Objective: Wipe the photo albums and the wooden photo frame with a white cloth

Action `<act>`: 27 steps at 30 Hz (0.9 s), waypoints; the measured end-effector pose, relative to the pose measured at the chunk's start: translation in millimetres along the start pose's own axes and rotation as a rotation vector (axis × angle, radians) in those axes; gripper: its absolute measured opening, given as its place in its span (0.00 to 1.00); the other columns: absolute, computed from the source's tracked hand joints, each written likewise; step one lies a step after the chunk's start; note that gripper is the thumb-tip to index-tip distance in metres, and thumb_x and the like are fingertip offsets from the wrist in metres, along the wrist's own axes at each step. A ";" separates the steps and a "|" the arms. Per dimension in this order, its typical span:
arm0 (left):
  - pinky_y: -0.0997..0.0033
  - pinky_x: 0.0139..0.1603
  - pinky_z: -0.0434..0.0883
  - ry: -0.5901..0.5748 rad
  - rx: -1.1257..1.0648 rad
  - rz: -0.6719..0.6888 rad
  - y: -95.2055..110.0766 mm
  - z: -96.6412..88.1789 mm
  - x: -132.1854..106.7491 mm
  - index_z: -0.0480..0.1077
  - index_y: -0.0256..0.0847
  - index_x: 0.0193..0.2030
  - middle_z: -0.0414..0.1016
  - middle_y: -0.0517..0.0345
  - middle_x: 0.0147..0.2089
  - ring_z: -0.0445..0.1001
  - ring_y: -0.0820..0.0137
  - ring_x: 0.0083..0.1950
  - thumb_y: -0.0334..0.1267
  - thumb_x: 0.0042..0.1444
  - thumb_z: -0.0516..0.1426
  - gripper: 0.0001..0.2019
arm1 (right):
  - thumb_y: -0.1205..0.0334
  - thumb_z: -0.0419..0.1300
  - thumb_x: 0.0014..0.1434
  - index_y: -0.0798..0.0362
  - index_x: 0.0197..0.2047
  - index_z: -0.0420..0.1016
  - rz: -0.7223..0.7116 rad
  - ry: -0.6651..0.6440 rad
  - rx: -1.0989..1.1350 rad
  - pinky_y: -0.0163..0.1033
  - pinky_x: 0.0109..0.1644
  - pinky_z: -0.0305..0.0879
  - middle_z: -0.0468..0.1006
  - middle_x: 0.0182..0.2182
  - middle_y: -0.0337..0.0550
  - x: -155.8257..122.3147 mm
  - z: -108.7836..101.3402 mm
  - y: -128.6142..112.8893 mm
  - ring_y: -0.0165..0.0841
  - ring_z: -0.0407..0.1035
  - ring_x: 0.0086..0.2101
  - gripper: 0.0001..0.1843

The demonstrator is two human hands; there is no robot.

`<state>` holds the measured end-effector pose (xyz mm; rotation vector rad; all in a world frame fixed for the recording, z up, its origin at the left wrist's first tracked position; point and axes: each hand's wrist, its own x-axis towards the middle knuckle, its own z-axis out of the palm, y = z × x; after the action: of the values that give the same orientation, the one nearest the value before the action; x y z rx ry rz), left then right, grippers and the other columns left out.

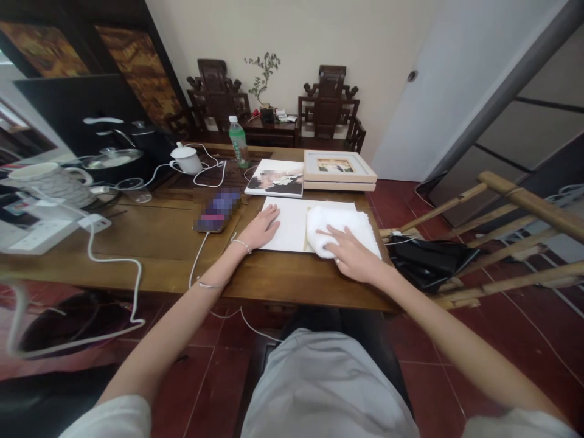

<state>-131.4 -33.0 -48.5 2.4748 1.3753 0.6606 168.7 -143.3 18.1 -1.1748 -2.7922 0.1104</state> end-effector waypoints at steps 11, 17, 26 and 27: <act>0.53 0.76 0.50 -0.005 -0.003 -0.011 1.2 -2.3 -1.3 0.62 0.29 0.67 0.58 0.39 0.73 0.52 0.57 0.76 0.46 0.67 0.45 0.28 | 0.79 0.46 0.57 0.60 0.64 0.66 0.158 -0.019 -0.016 0.68 0.70 0.44 0.60 0.69 0.61 99.5 1.3 25.8 0.52 0.43 0.71 0.32; 0.51 0.74 0.55 0.035 0.011 -0.003 6.0 -1.1 -1.9 0.64 0.31 0.66 0.61 0.39 0.71 0.56 0.56 0.75 0.45 0.66 0.46 0.27 | 0.80 0.47 0.57 0.59 0.63 0.70 0.041 -0.111 -0.096 0.73 0.69 0.43 0.53 0.72 0.57 59.4 1.3 -27.4 0.57 0.39 0.71 0.32; 0.47 0.75 0.48 -0.074 0.019 -0.038 9.1 -4.5 -6.3 0.55 0.31 0.71 0.51 0.41 0.76 0.47 0.57 0.77 0.44 0.68 0.40 0.29 | 0.79 0.48 0.57 0.56 0.61 0.73 -0.047 -0.127 -0.081 0.73 0.68 0.45 0.55 0.72 0.53 22.0 2.7 -62.0 0.57 0.41 0.71 0.31; 0.48 0.75 0.48 -0.077 0.020 -0.036 8.3 -4.3 -6.1 0.55 0.30 0.71 0.51 0.40 0.76 0.47 0.57 0.77 0.44 0.68 0.40 0.30 | 0.79 0.48 0.57 0.56 0.61 0.72 -0.034 -0.130 -0.087 0.73 0.68 0.45 0.56 0.72 0.52 29.1 1.7 -56.9 0.56 0.41 0.71 0.31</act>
<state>-130.2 -42.7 -43.1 2.4568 1.4013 0.5413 108.1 -162.3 24.8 -1.1790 -2.9563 0.0659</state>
